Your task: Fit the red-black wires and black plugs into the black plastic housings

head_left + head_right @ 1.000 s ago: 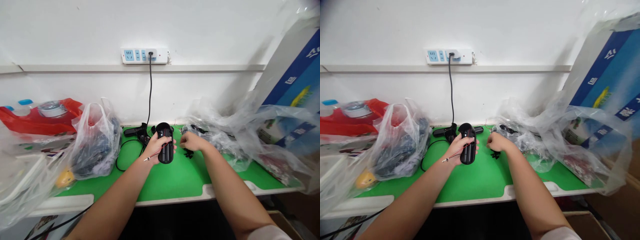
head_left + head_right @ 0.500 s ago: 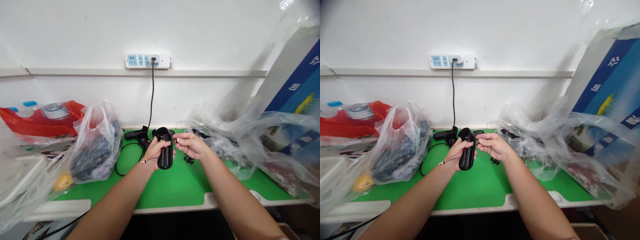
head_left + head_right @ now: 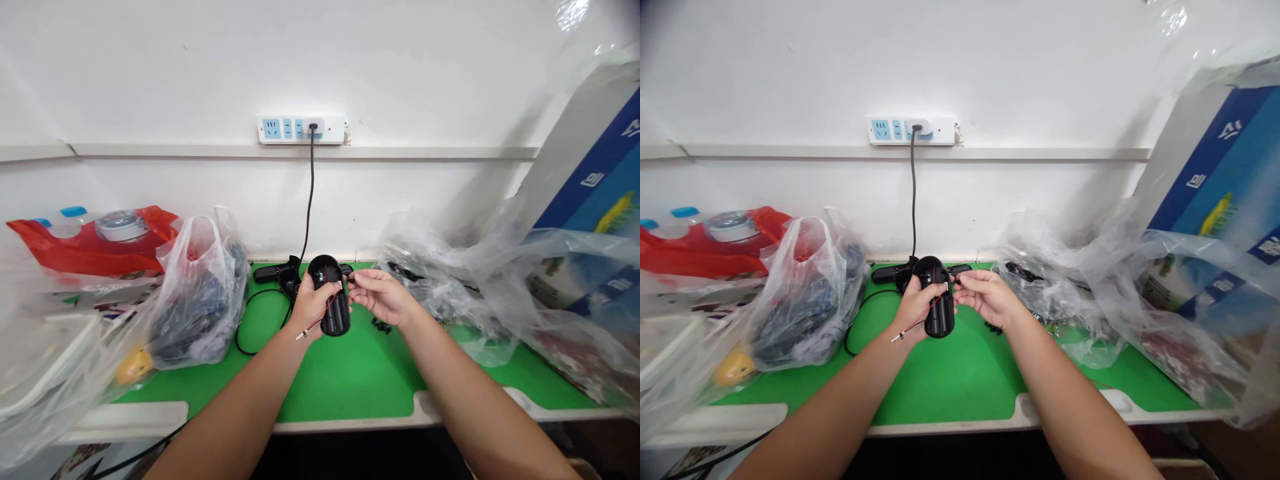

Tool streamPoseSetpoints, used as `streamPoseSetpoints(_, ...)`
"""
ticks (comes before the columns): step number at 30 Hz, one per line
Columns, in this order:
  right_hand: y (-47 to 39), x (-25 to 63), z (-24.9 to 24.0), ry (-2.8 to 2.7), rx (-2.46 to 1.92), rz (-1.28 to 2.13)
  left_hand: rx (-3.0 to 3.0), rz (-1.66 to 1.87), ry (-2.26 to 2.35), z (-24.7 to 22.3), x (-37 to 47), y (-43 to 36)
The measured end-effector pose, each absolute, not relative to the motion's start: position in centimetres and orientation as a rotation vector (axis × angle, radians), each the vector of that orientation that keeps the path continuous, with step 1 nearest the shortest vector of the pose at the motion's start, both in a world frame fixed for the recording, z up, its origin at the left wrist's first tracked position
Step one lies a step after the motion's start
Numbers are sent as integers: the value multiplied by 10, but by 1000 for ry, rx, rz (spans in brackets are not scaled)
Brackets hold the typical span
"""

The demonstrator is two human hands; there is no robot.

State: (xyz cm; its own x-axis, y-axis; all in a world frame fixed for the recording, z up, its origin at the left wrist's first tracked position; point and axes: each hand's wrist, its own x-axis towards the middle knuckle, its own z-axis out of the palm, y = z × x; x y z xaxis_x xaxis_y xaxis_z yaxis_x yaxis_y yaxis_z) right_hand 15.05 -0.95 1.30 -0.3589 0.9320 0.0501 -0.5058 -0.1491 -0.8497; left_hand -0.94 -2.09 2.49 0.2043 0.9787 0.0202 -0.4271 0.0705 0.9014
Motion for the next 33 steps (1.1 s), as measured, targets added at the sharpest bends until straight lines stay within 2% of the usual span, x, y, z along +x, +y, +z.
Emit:
streamPoseSetpoints(9,-10,154,14,-1063,-710,1678,1011,1229,783,26,-8,-23)
streamPoseSetpoints(16,-15,155,21,-1111,-758,1523,984,1251,779,26,-10,-20)
streamPoseSetpoints(23,-16,143,17,-1043,-751,1643,959,1182,782,26,-12,-20)
streamPoseSetpoints(33,-18,143,19,-1178,-774,1557,1005,1163,751,25,-10,-22)
